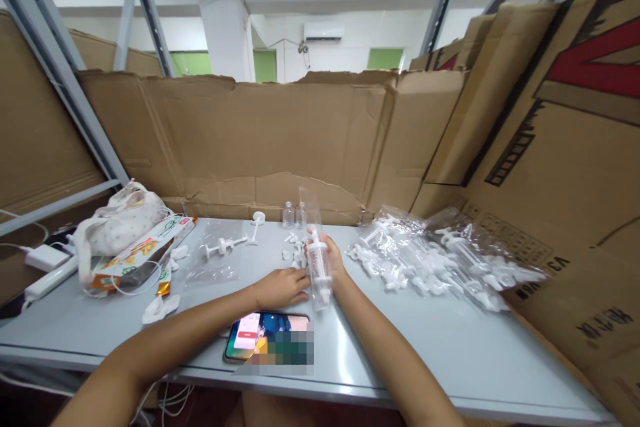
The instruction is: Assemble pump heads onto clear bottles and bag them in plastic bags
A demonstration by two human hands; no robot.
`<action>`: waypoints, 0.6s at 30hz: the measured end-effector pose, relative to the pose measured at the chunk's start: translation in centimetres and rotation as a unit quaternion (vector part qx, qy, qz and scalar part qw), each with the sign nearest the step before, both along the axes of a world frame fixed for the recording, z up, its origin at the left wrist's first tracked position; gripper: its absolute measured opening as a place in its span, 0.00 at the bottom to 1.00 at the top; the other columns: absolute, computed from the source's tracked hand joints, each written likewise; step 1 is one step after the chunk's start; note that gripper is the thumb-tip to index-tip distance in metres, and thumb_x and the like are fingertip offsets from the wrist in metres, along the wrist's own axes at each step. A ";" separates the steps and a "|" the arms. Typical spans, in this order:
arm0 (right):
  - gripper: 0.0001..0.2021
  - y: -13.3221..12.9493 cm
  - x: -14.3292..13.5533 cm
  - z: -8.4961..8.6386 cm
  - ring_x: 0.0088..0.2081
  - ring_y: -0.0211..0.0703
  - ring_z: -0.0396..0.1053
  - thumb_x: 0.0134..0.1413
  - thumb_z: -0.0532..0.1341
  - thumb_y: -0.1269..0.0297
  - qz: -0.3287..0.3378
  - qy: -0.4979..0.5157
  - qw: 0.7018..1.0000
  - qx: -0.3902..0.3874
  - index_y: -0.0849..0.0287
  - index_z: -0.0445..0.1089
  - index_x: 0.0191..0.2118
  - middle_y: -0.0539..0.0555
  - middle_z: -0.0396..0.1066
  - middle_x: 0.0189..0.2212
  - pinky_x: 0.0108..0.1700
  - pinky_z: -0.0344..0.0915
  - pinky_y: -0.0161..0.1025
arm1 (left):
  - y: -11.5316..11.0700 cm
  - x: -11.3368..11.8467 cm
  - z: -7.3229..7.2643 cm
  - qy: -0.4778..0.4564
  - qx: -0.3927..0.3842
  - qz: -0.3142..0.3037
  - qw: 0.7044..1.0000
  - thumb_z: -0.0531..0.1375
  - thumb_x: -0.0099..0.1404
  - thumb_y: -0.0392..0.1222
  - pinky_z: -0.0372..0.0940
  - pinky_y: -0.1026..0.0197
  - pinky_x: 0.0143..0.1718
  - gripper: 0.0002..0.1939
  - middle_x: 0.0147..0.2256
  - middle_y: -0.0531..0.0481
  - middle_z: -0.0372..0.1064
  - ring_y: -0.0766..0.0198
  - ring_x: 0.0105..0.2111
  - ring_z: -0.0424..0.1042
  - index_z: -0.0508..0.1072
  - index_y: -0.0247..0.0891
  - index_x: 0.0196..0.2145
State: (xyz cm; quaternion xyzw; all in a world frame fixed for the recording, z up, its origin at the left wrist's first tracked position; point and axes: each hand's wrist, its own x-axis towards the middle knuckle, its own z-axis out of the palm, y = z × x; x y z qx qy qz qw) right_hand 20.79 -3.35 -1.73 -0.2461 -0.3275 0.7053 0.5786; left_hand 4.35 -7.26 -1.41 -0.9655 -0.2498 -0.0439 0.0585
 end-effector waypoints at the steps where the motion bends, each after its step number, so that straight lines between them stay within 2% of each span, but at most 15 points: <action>1: 0.17 0.1 -0.4 0.2 0.21 0.38 0.68 0.44 0.60 0.52 0.001 -0.001 1.000 0.005 0.56 0.67 0.39 0.48 0.69 0.21 0.19 0.63 0.31 | 0.0 -0.2 -0.1 -0.003 -0.004 0.000 1.000 0.52 0.67 0.45 0.65 0.58 0.41 0.11 0.42 0.43 0.67 0.56 0.42 0.69 0.66 0.36 0.42; 6: 0.18 0.5 -2.0 0.8 0.21 0.38 0.67 0.46 0.58 0.50 0.006 -0.016 0.999 0.035 0.56 0.68 0.40 0.49 0.71 0.23 0.20 0.63 0.33 | 0.1 -0.7 -0.6 -0.028 -0.049 0.017 0.998 0.52 0.65 0.42 0.65 0.54 0.44 0.12 0.43 0.40 0.67 0.53 0.43 0.68 0.66 0.34 0.44; 11: 0.18 0.0 -1.7 2.3 0.21 0.37 0.66 0.46 0.60 0.51 0.007 -0.064 0.995 0.075 0.55 0.68 0.42 0.47 0.70 0.23 0.21 0.63 0.33 | 0.3 -1.5 -0.3 -0.119 -0.139 0.042 0.982 0.57 0.60 0.41 0.64 0.57 0.44 0.08 0.40 0.44 0.69 0.57 0.40 0.70 0.69 0.35 0.36; 13: 0.19 -0.6 -0.8 3.5 0.22 0.37 0.67 0.46 0.62 0.53 0.008 -0.092 0.991 0.101 0.55 0.68 0.44 0.47 0.70 0.23 0.24 0.64 0.32 | 0.5 -2.2 0.2 -0.192 -0.178 0.060 0.963 0.58 0.59 0.42 0.64 0.59 0.43 0.07 0.37 0.47 0.69 0.59 0.39 0.70 0.69 0.36 0.33; 15: 0.20 -1.5 0.2 4.9 0.24 0.37 0.67 0.45 0.64 0.56 0.015 -0.127 0.983 0.128 0.56 0.68 0.45 0.47 0.70 0.24 0.25 0.64 0.32 | 1.0 -3.0 1.1 -0.281 -0.212 0.092 0.931 0.56 0.61 0.45 0.64 0.61 0.40 0.09 0.35 0.48 0.68 0.61 0.37 0.69 0.68 0.36 0.31; 18: 0.19 -3.2 1.6 7.0 0.27 0.39 0.69 0.43 0.66 0.62 0.045 -0.195 0.967 0.154 0.58 0.70 0.45 0.51 0.73 0.30 0.28 0.66 0.34 | 1.7 -4.6 3.0 -0.398 -0.274 0.143 0.864 0.47 0.66 0.50 0.62 0.65 0.24 0.16 0.27 0.51 0.64 0.67 0.23 0.65 0.65 0.35 0.32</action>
